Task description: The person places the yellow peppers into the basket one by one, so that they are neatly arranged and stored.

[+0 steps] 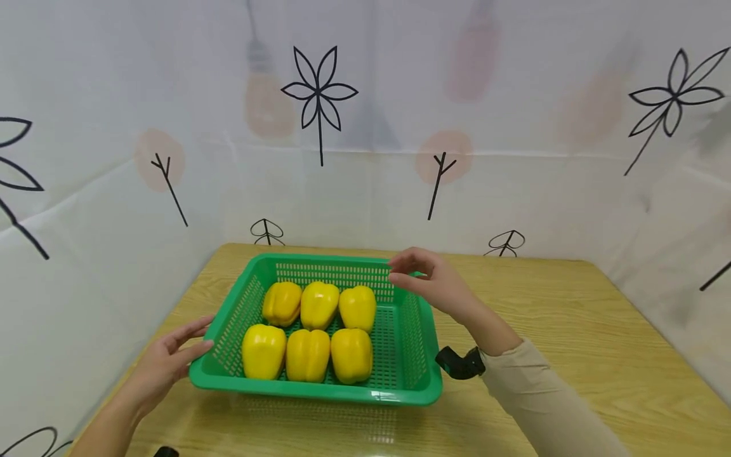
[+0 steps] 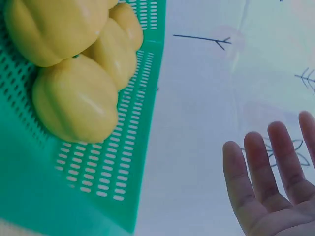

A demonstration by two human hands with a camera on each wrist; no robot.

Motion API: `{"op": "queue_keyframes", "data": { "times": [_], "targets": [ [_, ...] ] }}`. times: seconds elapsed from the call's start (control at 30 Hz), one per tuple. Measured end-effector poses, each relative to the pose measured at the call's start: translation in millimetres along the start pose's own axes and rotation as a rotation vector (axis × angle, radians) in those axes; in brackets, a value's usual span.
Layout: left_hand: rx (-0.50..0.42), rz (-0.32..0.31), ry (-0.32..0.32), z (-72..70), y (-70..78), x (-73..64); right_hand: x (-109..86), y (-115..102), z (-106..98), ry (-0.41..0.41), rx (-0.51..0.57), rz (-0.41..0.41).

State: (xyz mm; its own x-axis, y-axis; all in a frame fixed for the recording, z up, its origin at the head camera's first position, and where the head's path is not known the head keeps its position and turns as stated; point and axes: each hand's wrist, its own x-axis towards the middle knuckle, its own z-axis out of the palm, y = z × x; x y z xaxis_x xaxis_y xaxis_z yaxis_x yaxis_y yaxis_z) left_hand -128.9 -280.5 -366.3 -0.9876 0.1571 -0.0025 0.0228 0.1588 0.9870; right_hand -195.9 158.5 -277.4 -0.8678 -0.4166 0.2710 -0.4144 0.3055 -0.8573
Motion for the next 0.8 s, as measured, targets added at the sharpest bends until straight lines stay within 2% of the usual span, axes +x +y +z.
{"op": "queue_keyframes", "data": {
  "times": [0.3,0.47,0.67,0.8],
  "targets": [
    [0.056,-0.062,0.033,0.5,1.4,0.9,-26.6,15,-7,0.159,0.054,-0.004],
    [0.054,-0.055,0.036,3.6,2.1,2.0,-40.9,27,-11,0.243,0.043,-0.009],
    [0.046,-0.062,0.058,13.8,2.8,2.3,-56.9,45,-16,0.31,0.053,0.01],
    [0.044,-0.072,0.058,25.1,5.7,4.3,-69.0,57,-21,0.336,0.014,0.022]
  ]
}}
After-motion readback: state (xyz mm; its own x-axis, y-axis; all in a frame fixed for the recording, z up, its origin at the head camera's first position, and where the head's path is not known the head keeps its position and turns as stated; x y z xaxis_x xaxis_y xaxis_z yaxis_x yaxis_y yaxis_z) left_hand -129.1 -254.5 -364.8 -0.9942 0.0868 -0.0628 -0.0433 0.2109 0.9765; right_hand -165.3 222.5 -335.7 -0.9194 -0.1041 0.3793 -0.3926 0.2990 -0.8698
